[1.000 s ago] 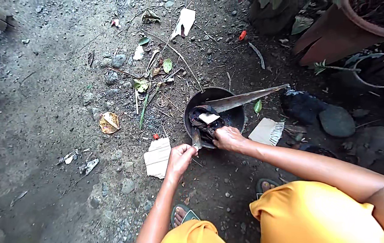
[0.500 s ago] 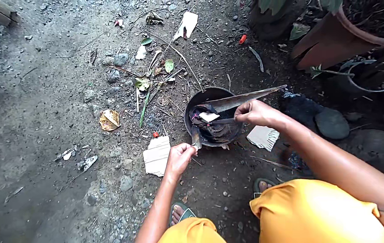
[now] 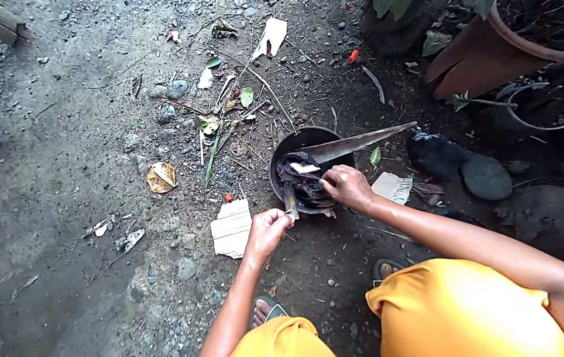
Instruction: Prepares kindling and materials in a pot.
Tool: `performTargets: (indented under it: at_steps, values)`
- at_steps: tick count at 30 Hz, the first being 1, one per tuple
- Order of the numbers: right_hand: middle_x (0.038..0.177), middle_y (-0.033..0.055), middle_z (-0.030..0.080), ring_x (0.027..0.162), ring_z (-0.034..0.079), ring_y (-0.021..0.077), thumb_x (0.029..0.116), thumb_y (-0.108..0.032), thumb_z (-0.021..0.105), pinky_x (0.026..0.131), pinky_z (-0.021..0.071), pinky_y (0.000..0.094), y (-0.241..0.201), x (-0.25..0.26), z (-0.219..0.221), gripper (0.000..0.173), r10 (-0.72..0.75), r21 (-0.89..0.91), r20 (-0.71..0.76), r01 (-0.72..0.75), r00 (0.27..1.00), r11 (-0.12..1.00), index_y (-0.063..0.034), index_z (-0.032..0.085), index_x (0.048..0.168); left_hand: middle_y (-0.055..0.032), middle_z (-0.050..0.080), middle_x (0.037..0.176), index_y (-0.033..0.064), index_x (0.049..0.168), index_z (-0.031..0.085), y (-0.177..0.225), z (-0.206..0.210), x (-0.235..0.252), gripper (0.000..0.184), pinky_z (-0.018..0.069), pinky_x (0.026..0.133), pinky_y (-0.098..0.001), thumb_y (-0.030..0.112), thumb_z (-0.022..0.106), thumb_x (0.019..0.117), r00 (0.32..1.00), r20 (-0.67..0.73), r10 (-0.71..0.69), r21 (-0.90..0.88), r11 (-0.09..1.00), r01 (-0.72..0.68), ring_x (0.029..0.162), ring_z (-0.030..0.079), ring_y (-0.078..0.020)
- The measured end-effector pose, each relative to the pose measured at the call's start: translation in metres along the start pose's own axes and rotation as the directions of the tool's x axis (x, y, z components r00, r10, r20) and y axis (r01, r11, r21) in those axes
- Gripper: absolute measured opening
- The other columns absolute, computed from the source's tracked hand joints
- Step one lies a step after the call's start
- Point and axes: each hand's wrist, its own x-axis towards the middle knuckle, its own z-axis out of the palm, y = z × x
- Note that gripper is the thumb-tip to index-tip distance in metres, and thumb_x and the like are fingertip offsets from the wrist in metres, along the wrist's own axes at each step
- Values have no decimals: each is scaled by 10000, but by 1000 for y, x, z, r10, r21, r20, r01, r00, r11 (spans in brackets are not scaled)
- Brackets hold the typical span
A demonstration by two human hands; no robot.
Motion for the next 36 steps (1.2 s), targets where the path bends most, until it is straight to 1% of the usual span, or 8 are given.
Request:
performTargets:
  at_steps: [2,4,11,15,20,26,31,36]
  values:
    - [866,238,697,917,696,422,961,-154,683,847,543,566,-4,5,0,240,-8,-78,105,16,994,997,69,722,883,100,609,630,122,709,624,1,0,0,263,483,568,-168,4,527,924,1000,2,0,-5,1000,0,536,536,15]
    - [1008,245,693,1040,667,420,999,-221,662,942,508,566,-16,13,-10,287,114,-145,276,-75,954,987,60,719,1018,92,613,638,115,715,621,1,-1,0,261,486,572,-171,1,526,930,1000,6,3,-18,1000,-3,542,540,10]
    - [1058,206,687,1063,658,389,1020,-345,626,941,505,570,-36,15,-7,375,90,-123,509,-31,856,992,13,732,1052,93,615,639,118,710,623,1,-1,2,270,486,571,-168,-7,518,925,1000,12,0,-53,999,1,541,539,11]
    - [1186,226,663,1155,629,399,1063,-240,529,987,472,578,-45,19,-8,328,191,-174,608,-106,771,979,21,697,1170,101,620,645,125,711,624,2,-2,0,265,478,566,-161,-6,517,915,1000,14,20,-61,998,-19,540,537,21]
    - [932,184,707,928,674,358,1009,-196,633,843,503,601,-37,21,-45,218,259,3,525,-306,811,952,-7,735,979,92,629,656,113,720,629,0,-4,0,264,487,572,-165,-11,512,921,1000,4,10,-86,996,-9,546,543,18]
    - [697,59,639,620,582,163,980,-154,690,610,483,423,-12,24,-83,178,274,300,186,-320,944,899,-47,720,842,85,628,647,113,716,620,3,-3,1,280,494,566,-166,-18,495,930,1000,9,-9,-107,994,10,535,545,14]
    - [790,103,683,699,630,197,978,-135,688,692,522,445,-16,29,-37,149,274,368,49,-272,961,889,-8,731,912,84,630,651,116,717,622,5,0,1,284,497,566,-164,-18,490,930,1000,10,-6,-112,994,7,539,549,12]
    - [897,215,701,869,705,387,977,-122,658,787,560,579,-7,22,2,193,18,74,-32,-16,999,997,51,736,940,83,637,661,115,730,630,6,0,-2,276,499,578,-165,-14,493,931,1000,0,-14,-115,993,14,552,556,13]
